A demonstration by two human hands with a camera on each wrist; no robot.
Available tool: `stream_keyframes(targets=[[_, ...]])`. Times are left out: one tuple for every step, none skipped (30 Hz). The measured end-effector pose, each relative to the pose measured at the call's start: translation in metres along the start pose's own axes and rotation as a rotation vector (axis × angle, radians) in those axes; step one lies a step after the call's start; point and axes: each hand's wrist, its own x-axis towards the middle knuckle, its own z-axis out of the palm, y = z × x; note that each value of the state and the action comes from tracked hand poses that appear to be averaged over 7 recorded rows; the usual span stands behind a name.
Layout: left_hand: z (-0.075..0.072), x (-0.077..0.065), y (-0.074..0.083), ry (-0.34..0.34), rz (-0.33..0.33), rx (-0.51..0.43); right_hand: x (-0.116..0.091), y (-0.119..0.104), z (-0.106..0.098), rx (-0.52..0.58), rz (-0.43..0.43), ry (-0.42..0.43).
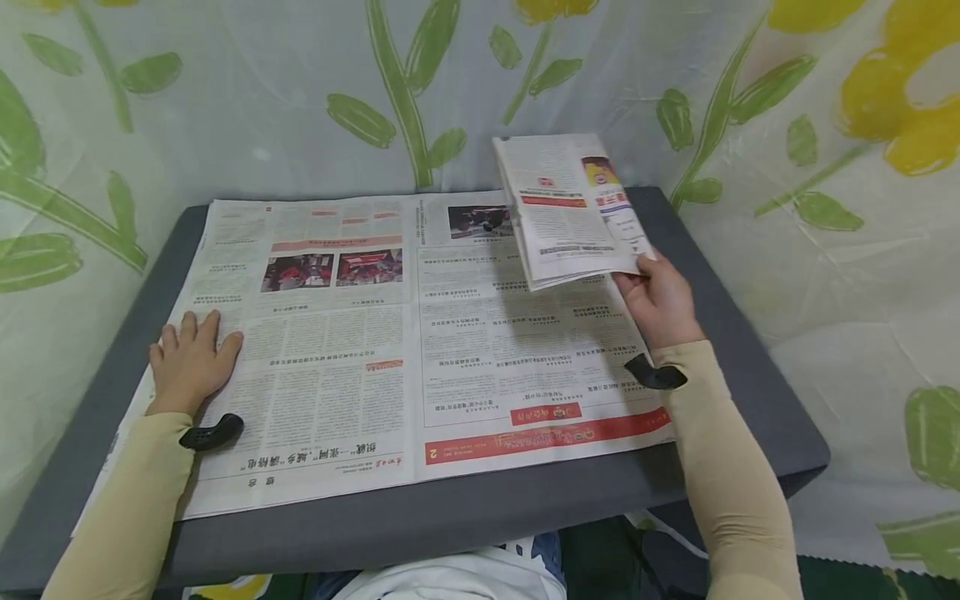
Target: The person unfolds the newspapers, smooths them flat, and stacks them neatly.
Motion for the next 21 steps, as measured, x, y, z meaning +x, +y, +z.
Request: stream_keyframes(targets=[[0.0,0.0,0.0,0.001,0.0,-0.001,-0.001,0.018,0.003,-0.025,0.014,-0.003],[0.0,0.0,0.0,0.001,0.0,-0.001,-0.001,0.036,0.005,-0.042,0.034,-0.006],[0.001,0.0,0.0,0.003,0.0,-0.001,-0.001,0.055,0.007,-0.085,0.047,-0.004],[0.001,0.0,-0.001,0.003,0.0,-0.003,-0.001,0.073,0.008,-0.144,0.058,0.004],[0.001,0.0,-0.001,0.003,0.001,-0.003,0.0,0.091,0.008,-0.201,0.064,0.027],[0.001,0.001,-0.001,0.003,0.002,-0.003,0.0,0.108,0.007,-0.253,0.069,0.041],[0.001,0.001,-0.001,0.002,0.003,-0.002,0.001,0.125,0.006,-0.291,0.072,0.058],[0.001,0.002,-0.001,0.002,0.004,-0.002,0.001,0.141,0.005,-0.331,0.079,0.075],[0.001,0.002,0.0,0.003,0.004,-0.001,0.001,0.155,0.002,-0.376,0.081,0.086],[0.002,0.002,0.0,0.002,0.005,0.0,0.001,0.169,0.0,-0.392,0.086,0.102],[0.002,0.002,0.0,0.002,0.006,0.002,0.0,0.181,-0.002,-0.411,0.085,0.117],[0.002,0.002,0.001,0.003,0.005,0.001,0.0,0.191,-0.004,-0.416,0.087,0.122],[0.002,0.002,0.002,0.003,0.004,0.001,-0.001,0.2,-0.006,-0.429,0.087,0.127],[0.002,0.002,0.003,0.004,0.004,0.001,-0.002,0.208,-0.009,-0.451,0.087,0.13],[0.002,0.002,0.003,0.005,0.002,0.0,-0.002,0.214,-0.011,-0.48,0.085,0.136],[0.002,0.001,0.003,0.005,0.002,-0.001,-0.004,0.219,-0.013,-0.51,0.084,0.147],[0.002,0.001,0.003,0.007,0.001,0.0,-0.004,0.222,-0.015,-0.548,0.085,0.149],[0.002,0.001,0.002,0.008,0.0,0.0,-0.006,0.224,-0.017,-0.581,0.086,0.152],[0.002,0.001,0.001,0.009,0.0,0.002,-0.007,0.226,-0.019,-0.618,0.091,0.153],[0.001,0.001,0.001,0.012,0.001,0.005,-0.009,0.226,-0.021,-0.65,0.096,0.155],[0.001,0.001,0.0,0.014,0.002,0.008,-0.011,0.226,-0.022,-0.677,0.102,0.151]])
